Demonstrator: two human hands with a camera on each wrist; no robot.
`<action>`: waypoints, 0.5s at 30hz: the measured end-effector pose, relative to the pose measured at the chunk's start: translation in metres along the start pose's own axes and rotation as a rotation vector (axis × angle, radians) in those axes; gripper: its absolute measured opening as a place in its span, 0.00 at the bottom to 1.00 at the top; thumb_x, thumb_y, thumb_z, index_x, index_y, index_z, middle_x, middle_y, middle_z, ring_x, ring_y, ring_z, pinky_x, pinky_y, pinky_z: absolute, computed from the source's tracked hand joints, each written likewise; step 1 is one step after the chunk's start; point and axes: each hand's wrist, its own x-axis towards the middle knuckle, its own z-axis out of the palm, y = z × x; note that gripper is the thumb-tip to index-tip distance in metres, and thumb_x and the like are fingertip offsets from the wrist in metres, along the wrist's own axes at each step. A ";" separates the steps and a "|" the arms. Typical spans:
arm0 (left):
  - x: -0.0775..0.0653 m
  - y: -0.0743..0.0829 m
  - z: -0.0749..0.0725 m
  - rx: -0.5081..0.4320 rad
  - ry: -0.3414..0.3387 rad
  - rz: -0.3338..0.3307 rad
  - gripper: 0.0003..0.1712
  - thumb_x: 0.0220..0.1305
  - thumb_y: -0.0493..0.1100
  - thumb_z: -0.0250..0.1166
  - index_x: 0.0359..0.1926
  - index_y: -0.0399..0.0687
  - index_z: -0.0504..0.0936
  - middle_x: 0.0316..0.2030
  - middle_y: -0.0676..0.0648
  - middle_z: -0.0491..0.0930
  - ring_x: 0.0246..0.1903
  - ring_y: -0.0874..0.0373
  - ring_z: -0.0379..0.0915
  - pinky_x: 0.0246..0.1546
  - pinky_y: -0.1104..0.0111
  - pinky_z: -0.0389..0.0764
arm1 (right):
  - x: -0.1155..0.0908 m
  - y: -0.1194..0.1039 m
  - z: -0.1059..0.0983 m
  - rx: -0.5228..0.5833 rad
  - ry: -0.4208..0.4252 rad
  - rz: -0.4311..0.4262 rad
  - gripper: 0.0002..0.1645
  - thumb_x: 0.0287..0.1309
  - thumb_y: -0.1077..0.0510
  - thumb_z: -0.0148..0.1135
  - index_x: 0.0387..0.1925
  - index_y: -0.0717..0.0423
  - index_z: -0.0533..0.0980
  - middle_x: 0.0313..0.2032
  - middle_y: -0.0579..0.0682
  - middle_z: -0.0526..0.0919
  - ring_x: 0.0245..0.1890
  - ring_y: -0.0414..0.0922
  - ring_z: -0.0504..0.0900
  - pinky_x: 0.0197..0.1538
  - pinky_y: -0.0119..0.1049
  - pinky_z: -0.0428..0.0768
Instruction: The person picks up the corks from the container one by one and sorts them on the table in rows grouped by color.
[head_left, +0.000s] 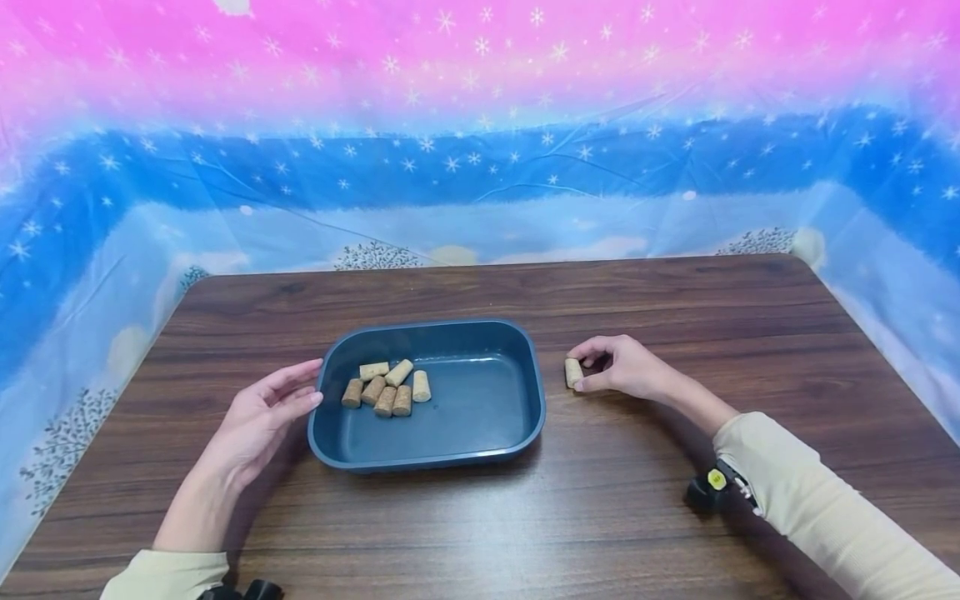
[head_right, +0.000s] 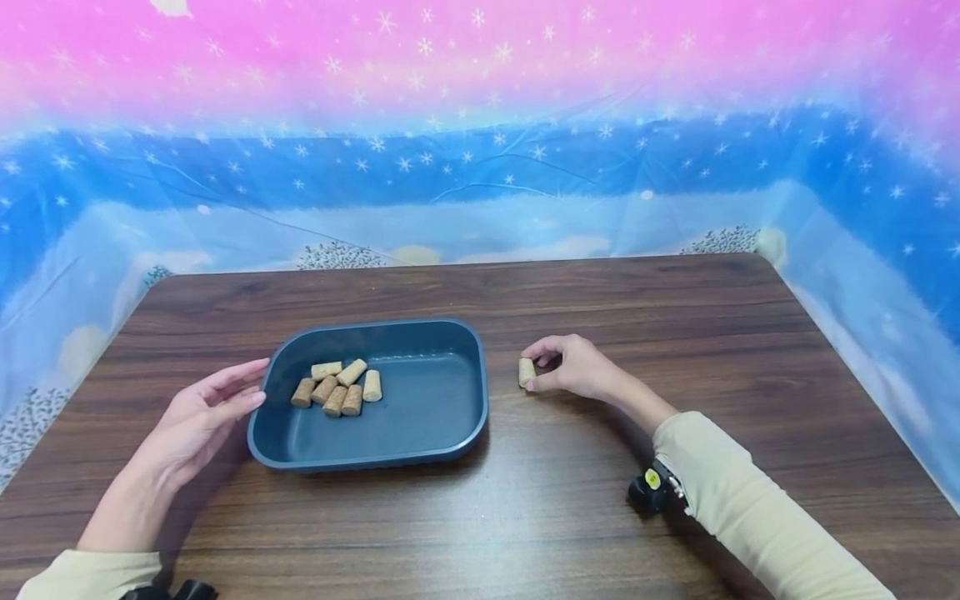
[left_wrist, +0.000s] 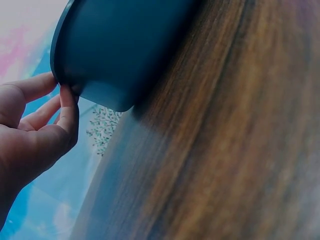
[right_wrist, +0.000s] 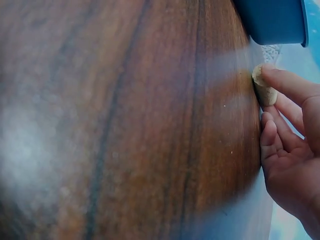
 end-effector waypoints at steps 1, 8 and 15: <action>0.000 0.001 0.000 0.004 0.000 0.000 0.25 0.66 0.33 0.62 0.64 0.41 0.71 0.51 0.55 0.74 0.50 0.64 0.72 0.50 0.78 0.73 | 0.000 -0.001 0.000 -0.001 0.001 0.001 0.25 0.47 0.58 0.75 0.48 0.61 0.80 0.38 0.52 0.80 0.39 0.47 0.75 0.42 0.40 0.74; 0.000 0.002 0.002 -0.005 0.006 -0.004 0.24 0.66 0.33 0.62 0.62 0.43 0.73 0.51 0.55 0.74 0.49 0.64 0.72 0.50 0.78 0.73 | -0.001 0.001 0.000 -0.021 -0.008 -0.004 0.25 0.49 0.58 0.74 0.49 0.60 0.79 0.39 0.52 0.79 0.40 0.48 0.75 0.41 0.40 0.74; 0.000 0.002 0.002 -0.012 0.010 -0.010 0.24 0.66 0.33 0.62 0.63 0.42 0.72 0.51 0.55 0.74 0.50 0.64 0.73 0.51 0.78 0.73 | -0.001 0.001 -0.001 -0.032 -0.030 -0.049 0.26 0.50 0.58 0.74 0.51 0.62 0.78 0.41 0.52 0.79 0.42 0.49 0.74 0.41 0.40 0.75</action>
